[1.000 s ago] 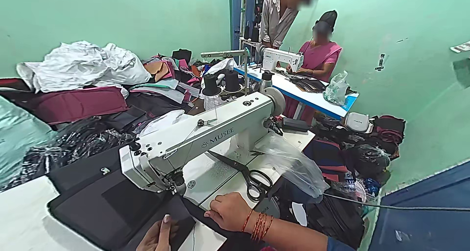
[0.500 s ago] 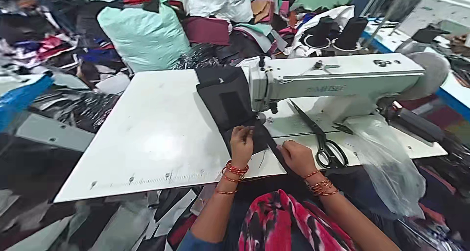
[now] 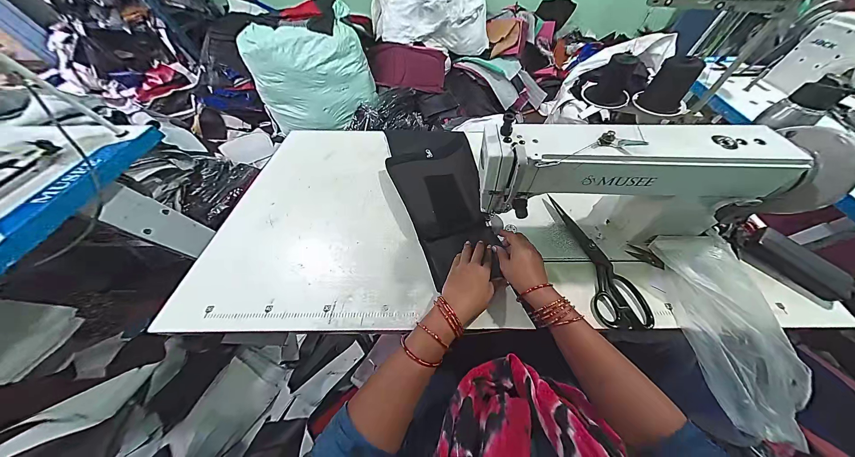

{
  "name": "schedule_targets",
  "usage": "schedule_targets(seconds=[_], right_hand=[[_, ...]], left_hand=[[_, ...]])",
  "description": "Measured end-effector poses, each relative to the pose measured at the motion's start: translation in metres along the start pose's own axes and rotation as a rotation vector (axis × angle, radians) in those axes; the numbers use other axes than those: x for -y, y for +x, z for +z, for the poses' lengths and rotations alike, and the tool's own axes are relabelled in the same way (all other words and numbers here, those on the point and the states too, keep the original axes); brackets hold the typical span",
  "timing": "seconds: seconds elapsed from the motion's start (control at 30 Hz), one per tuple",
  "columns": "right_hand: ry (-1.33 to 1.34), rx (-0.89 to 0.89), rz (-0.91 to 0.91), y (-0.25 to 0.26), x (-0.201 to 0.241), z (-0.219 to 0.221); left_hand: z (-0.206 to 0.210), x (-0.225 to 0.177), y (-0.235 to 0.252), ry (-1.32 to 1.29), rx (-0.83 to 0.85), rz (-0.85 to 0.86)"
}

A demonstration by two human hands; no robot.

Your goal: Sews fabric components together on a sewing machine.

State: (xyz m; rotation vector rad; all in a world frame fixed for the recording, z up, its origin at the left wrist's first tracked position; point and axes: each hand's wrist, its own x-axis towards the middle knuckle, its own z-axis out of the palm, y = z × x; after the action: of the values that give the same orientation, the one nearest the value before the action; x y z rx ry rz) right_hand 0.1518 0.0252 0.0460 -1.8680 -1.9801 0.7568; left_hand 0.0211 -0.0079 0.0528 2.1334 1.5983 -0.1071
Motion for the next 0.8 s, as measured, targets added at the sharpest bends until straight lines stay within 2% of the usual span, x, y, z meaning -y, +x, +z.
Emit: schedule_targets(seconds=[0.1, 0.17, 0.27, 0.33, 0.53, 0.6, 0.7, 0.8], right_hand=[[0.060, -0.001, 0.058, 0.002, 0.003, 0.000], [0.112, -0.011, 0.079, 0.001, -0.001, -0.002], [0.209, -0.023, 0.103, -0.002, -0.006, -0.004], [0.252, 0.001, 0.118, -0.004, -0.007, -0.005], [0.381, 0.026, 0.111, -0.009, -0.007, 0.000], [0.417, 0.035, 0.103, -0.010, -0.005, 0.002], [0.448, 0.041, 0.109, -0.011, -0.003, 0.003], [0.478, 0.035, 0.119, -0.010, -0.004, 0.003]], left_hand=[[-0.002, -0.003, -0.002, 0.113, 0.006, 0.028], [-0.005, -0.006, -0.002, 0.093, 0.011, 0.009], [0.002, -0.002, 0.005, -0.014, -0.132, -0.035], [0.005, 0.001, 0.011, -0.066, -0.164, -0.065], [-0.004, 0.023, 0.010, -0.623, -0.239, -0.047], [-0.005, 0.028, 0.011, -0.734, -0.241, -0.059], [-0.005, 0.028, 0.011, -0.707, -0.243, -0.053], [-0.002, 0.022, 0.009, -0.468, -0.228, -0.022]])
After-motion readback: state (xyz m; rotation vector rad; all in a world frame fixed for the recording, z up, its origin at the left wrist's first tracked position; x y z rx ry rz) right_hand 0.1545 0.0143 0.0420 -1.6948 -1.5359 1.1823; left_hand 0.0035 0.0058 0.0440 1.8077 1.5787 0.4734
